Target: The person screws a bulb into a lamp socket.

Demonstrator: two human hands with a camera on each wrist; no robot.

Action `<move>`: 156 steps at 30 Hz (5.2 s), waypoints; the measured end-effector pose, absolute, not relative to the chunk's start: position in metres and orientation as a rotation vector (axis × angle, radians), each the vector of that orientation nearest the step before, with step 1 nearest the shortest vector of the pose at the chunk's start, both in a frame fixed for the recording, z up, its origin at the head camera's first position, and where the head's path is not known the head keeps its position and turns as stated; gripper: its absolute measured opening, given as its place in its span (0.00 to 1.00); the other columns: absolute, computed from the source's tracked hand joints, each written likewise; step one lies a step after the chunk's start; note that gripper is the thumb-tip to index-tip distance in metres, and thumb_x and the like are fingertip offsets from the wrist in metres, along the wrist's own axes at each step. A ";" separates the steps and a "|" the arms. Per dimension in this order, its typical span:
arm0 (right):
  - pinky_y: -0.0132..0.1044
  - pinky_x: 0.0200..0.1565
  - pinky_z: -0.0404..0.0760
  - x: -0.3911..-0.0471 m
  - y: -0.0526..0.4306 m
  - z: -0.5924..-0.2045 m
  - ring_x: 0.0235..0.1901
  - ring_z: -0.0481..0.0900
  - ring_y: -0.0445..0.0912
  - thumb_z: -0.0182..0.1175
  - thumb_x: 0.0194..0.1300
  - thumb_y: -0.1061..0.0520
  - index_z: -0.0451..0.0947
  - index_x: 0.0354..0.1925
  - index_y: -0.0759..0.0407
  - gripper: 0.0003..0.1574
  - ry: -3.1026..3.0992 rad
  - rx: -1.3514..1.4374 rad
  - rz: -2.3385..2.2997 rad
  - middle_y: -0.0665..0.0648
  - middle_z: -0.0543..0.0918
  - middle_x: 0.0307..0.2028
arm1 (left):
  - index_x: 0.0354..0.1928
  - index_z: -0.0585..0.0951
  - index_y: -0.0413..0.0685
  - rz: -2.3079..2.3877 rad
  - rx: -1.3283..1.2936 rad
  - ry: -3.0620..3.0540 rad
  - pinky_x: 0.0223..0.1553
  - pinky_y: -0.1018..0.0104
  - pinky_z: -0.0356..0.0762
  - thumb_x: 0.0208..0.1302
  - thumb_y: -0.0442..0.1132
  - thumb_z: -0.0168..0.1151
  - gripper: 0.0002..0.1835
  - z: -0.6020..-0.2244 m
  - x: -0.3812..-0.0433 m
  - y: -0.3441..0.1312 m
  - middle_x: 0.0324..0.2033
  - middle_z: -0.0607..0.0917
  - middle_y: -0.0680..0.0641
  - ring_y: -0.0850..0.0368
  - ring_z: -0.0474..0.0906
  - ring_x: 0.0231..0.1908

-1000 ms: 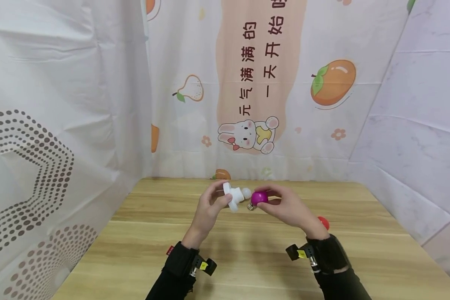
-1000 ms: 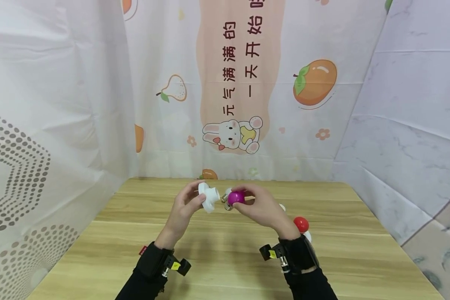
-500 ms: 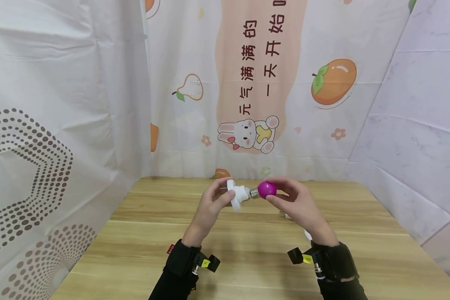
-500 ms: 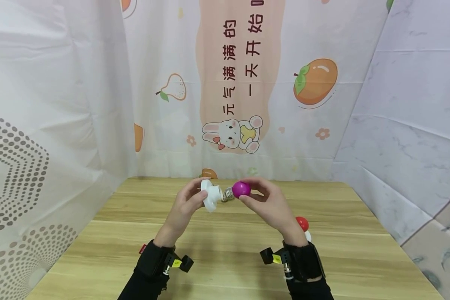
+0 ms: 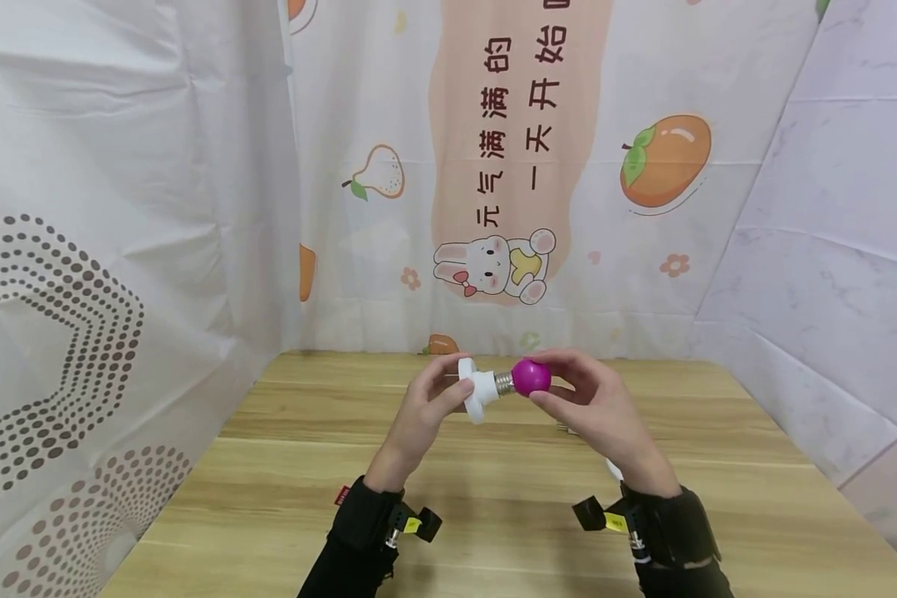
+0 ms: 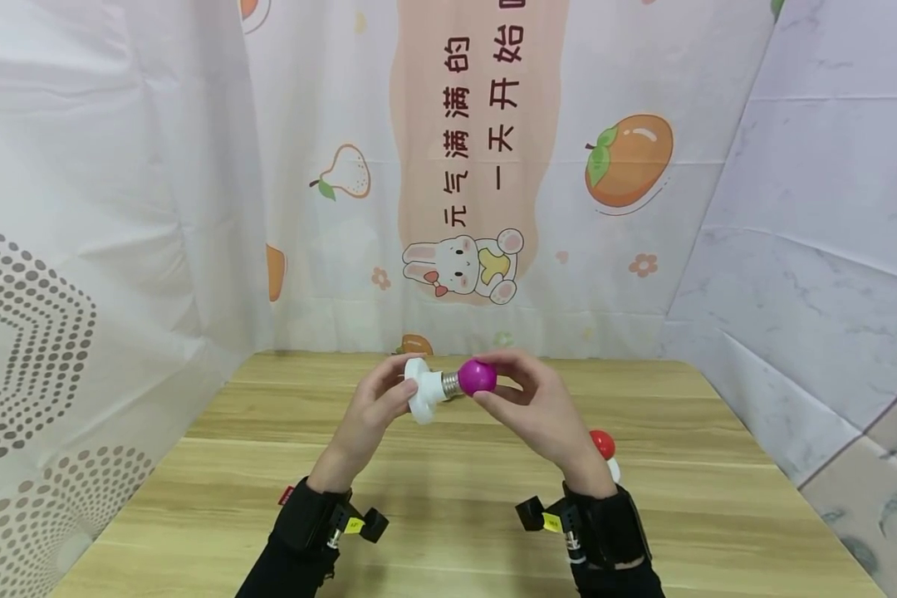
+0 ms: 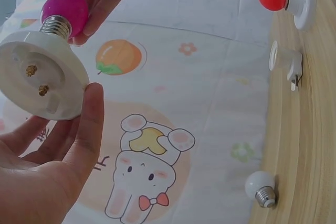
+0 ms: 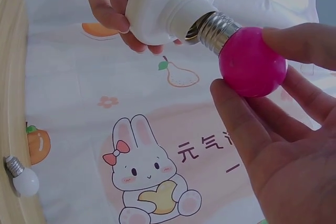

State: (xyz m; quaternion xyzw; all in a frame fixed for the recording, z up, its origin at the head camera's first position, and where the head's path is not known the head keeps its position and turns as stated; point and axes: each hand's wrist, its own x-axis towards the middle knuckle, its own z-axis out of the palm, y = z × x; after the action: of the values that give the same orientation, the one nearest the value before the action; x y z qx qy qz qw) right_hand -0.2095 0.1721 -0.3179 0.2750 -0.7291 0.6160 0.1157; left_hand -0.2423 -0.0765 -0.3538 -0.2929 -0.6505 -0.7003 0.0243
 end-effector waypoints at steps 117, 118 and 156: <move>0.42 0.41 0.88 -0.205 0.158 -0.319 0.38 0.85 0.53 0.67 0.69 0.47 0.81 0.48 0.66 0.22 -2.311 0.411 1.736 0.63 0.84 0.42 | 0.67 0.72 0.41 -2.065 -1.005 -2.035 0.49 0.60 0.82 0.69 0.46 0.62 0.29 -0.354 -0.235 -0.073 0.57 0.76 0.35 0.40 0.72 0.58; 0.41 0.41 0.88 -0.205 0.158 -0.319 0.39 0.84 0.53 0.67 0.69 0.47 0.81 0.48 0.65 0.22 -2.314 0.409 1.717 0.62 0.84 0.43 | 0.67 0.72 0.41 -2.063 -1.009 -2.033 0.49 0.60 0.82 0.69 0.46 0.62 0.29 -0.354 -0.235 -0.073 0.57 0.76 0.35 0.40 0.72 0.58; 0.37 0.50 0.85 -0.207 0.171 -0.321 0.57 0.77 0.57 0.68 0.63 0.68 0.76 0.65 0.61 0.32 -2.267 0.900 1.587 0.64 0.75 0.62 | 0.68 0.73 0.42 -2.059 -0.949 -2.053 0.51 0.58 0.82 0.70 0.46 0.60 0.28 -0.352 -0.235 -0.074 0.58 0.75 0.40 0.44 0.73 0.57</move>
State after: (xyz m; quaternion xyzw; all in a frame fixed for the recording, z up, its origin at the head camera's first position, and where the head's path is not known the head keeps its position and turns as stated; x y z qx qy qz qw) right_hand -0.2065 0.1713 -0.3205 0.3072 -0.7738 0.5417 0.1158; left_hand -0.2350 -0.0740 -0.3522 -0.3100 -0.6706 -0.6726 0.0417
